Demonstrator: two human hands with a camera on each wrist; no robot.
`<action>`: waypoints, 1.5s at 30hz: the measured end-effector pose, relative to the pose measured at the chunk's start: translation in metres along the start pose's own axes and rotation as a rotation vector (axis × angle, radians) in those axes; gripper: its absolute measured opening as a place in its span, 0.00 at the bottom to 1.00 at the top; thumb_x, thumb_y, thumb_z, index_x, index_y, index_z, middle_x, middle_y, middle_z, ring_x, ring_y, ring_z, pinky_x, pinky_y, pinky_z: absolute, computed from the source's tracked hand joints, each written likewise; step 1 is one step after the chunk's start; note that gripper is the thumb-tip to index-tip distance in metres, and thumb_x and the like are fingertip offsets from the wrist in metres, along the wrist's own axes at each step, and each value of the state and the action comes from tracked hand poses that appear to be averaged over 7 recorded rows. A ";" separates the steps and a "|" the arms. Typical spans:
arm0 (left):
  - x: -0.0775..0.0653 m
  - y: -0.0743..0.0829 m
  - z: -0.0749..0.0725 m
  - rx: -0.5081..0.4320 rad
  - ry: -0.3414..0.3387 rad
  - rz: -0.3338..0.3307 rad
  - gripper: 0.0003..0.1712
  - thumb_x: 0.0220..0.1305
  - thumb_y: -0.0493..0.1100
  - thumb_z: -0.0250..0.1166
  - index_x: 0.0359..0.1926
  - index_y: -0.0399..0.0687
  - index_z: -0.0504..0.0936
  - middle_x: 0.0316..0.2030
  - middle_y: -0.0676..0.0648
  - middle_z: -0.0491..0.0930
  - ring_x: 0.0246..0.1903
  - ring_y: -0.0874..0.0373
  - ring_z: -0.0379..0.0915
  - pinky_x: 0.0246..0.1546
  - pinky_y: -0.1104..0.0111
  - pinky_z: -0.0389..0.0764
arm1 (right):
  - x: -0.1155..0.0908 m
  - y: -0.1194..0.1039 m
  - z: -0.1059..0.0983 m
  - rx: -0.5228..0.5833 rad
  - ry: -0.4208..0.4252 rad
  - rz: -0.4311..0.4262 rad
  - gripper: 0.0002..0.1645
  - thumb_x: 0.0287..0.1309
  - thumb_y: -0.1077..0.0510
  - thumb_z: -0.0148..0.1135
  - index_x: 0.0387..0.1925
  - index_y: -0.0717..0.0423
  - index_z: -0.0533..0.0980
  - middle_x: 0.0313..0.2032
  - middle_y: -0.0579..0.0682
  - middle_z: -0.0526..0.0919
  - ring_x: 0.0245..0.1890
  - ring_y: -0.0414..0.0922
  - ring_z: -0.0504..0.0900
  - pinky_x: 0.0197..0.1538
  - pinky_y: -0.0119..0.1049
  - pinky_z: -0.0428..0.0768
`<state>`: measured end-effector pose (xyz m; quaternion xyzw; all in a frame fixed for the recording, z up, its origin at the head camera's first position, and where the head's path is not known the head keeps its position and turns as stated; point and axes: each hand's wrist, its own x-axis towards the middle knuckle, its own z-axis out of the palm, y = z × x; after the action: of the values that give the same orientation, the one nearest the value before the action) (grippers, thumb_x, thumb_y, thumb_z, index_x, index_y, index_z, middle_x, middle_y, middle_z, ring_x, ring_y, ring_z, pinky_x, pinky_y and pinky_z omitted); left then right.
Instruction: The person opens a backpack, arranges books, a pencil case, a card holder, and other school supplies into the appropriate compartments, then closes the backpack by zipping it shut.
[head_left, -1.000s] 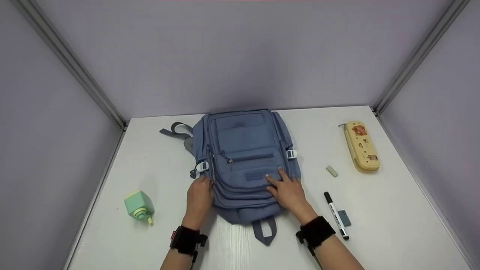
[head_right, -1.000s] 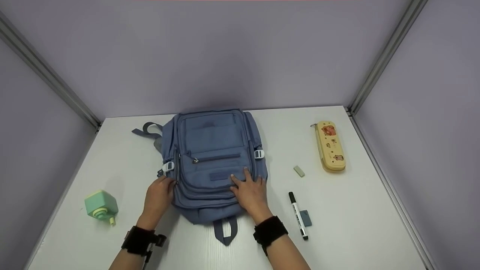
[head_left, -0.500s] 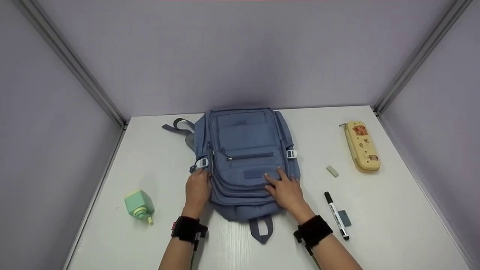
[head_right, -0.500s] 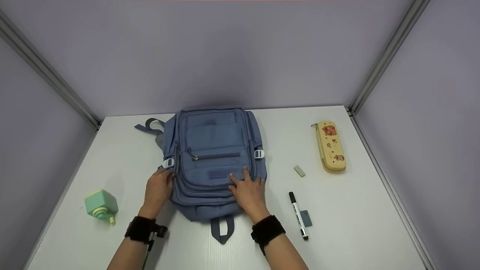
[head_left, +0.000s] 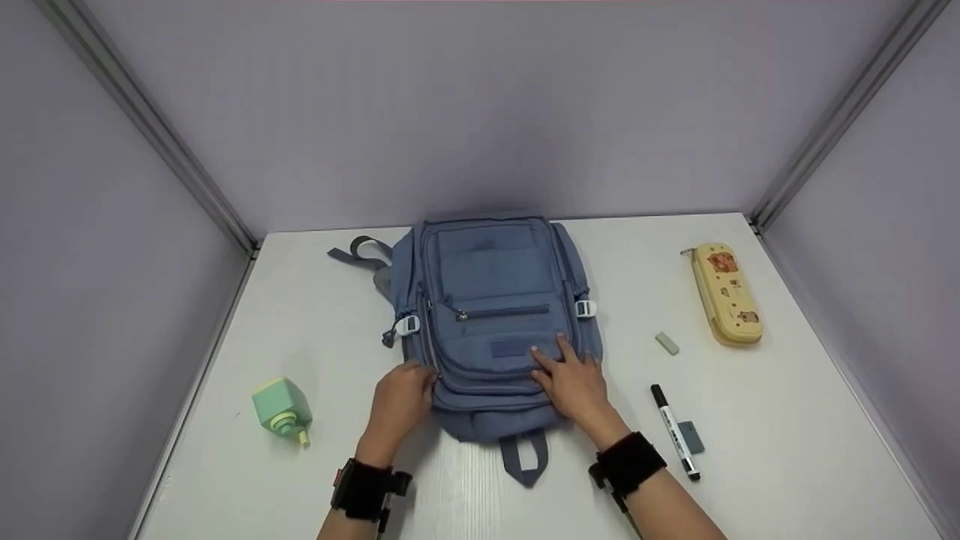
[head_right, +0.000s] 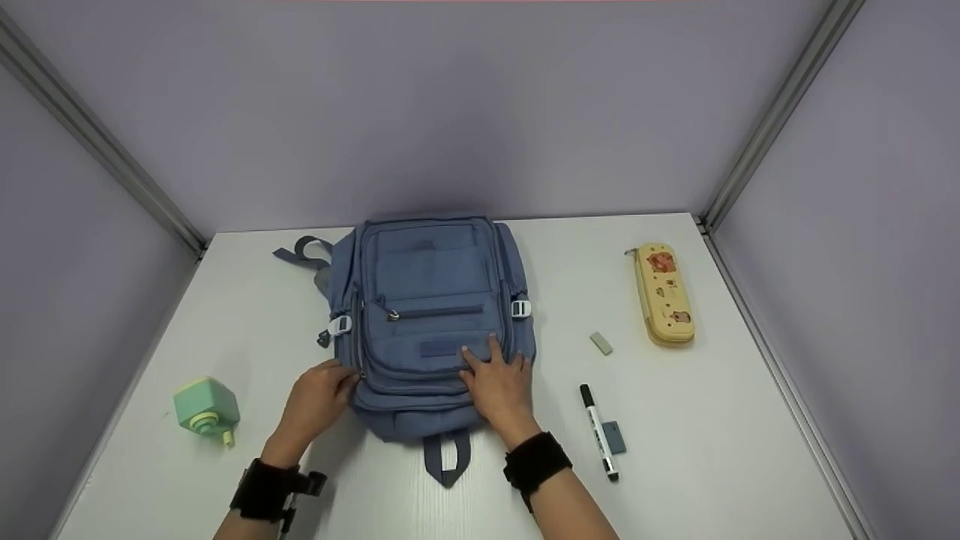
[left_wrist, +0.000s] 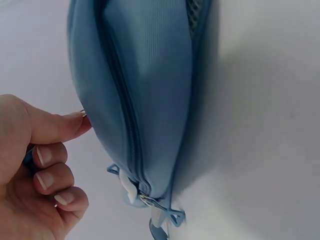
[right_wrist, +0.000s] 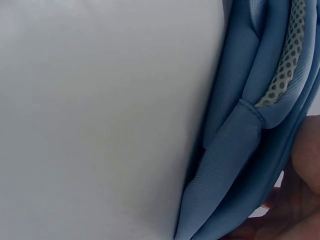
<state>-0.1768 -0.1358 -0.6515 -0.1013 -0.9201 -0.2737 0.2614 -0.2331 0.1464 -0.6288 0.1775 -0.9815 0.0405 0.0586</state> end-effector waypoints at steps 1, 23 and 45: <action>-0.002 0.003 -0.001 -0.001 -0.012 0.002 0.03 0.57 0.33 0.69 0.27 0.40 0.86 0.24 0.47 0.77 0.24 0.52 0.77 0.27 0.59 0.78 | 0.000 0.000 0.001 0.000 -0.001 0.001 0.26 0.68 0.40 0.56 0.64 0.39 0.75 0.68 0.64 0.64 0.51 0.76 0.72 0.56 0.67 0.67; -0.005 0.065 0.022 -0.069 -0.084 0.060 0.11 0.60 0.38 0.70 0.21 0.44 0.82 0.21 0.49 0.75 0.20 0.53 0.75 0.22 0.60 0.77 | 0.001 0.001 0.001 0.005 -0.030 0.023 0.26 0.68 0.40 0.54 0.65 0.38 0.73 0.69 0.63 0.63 0.55 0.77 0.69 0.57 0.68 0.66; -0.008 0.067 0.015 -0.158 0.078 0.017 0.05 0.54 0.37 0.73 0.28 0.43 0.83 0.23 0.51 0.74 0.21 0.59 0.71 0.23 0.65 0.75 | -0.022 -0.072 -0.011 0.274 0.185 -0.402 0.18 0.52 0.58 0.73 0.46 0.55 0.82 0.33 0.46 0.78 0.29 0.41 0.79 0.32 0.36 0.78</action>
<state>-0.1548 -0.0723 -0.6364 -0.1187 -0.8838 -0.3470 0.2907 -0.1859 0.0882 -0.6170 0.3709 -0.9024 0.1766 0.1303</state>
